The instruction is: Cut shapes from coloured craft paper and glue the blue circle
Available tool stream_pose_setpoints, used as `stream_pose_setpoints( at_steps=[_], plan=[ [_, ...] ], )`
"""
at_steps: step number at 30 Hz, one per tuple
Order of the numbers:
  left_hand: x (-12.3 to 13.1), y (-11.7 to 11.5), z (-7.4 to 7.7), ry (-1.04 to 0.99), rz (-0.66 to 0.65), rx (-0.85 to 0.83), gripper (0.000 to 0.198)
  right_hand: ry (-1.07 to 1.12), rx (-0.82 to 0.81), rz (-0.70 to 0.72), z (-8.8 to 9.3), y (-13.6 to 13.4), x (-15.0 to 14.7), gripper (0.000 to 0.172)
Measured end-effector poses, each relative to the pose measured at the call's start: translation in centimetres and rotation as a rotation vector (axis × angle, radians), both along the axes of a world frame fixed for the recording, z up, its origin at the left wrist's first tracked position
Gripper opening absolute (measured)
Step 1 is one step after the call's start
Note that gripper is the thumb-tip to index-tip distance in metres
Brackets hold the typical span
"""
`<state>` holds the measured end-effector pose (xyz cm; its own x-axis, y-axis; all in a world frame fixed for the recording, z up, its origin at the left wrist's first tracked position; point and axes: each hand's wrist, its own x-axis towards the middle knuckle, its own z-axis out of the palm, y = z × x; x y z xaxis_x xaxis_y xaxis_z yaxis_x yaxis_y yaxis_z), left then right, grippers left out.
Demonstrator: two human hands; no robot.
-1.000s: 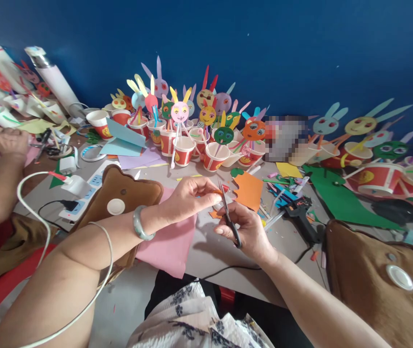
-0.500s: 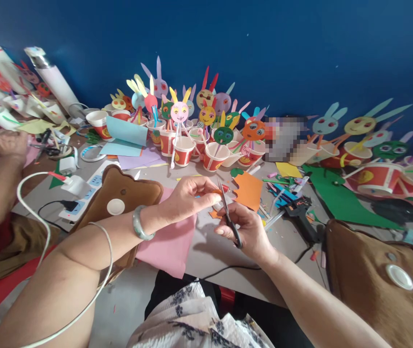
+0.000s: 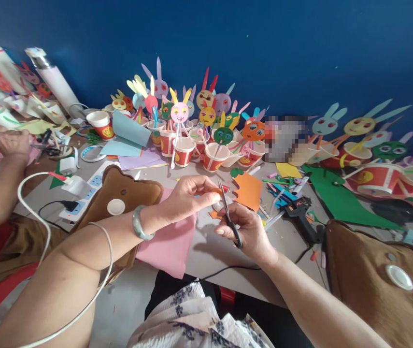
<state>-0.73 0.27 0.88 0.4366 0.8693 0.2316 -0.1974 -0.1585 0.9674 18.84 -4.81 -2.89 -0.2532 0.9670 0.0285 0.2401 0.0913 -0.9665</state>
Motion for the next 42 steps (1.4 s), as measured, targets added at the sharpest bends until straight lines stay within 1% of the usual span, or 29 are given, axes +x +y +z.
stream_pose_setpoints(
  at_steps=[12,14,17,19,24,26,30,37,42],
  plan=[
    [-0.06,-0.06,0.48,0.01,0.031,0.008,0.012,0.042,-0.006,-0.011,0.08,0.04,-0.13,0.06],
    [-0.15,-0.03,0.53,0.024,0.052,0.015,0.019,0.039,0.003,-0.026,0.05,0.04,-0.09,0.06],
    [-0.31,0.04,0.49,0.013,0.084,0.009,0.037,0.035,0.012,-0.033,0.04,0.05,-0.1,0.061],
    [-0.36,0.05,0.43,0.006,0.088,0.0,0.041,0.034,0.01,-0.033,0.06,0.03,-0.15,0.061],
    [-0.16,-0.05,0.13,0.026,0.028,-0.011,0.02,0.036,-0.011,-0.034,0.07,0.07,-0.21,0.061],
    [-0.02,-0.08,-0.03,0.012,0.011,-0.017,0.015,0.038,-0.021,-0.031,0.02,0.11,-0.18,0.061],
    [0.11,-0.03,-0.22,-0.004,0.023,-0.024,0.013,0.025,-0.019,-0.022,-0.01,0.13,-0.12,0.061],
    [0.08,0.05,-0.1,-0.003,-0.034,-0.019,0.008,-0.012,0.008,-0.004,0.23,0.14,-0.14,0.061],
    [0.08,-0.03,-0.02,0.005,-0.024,-0.025,0.006,-0.032,0.027,0.001,0.15,0.16,-0.09,0.062]
  ],
)
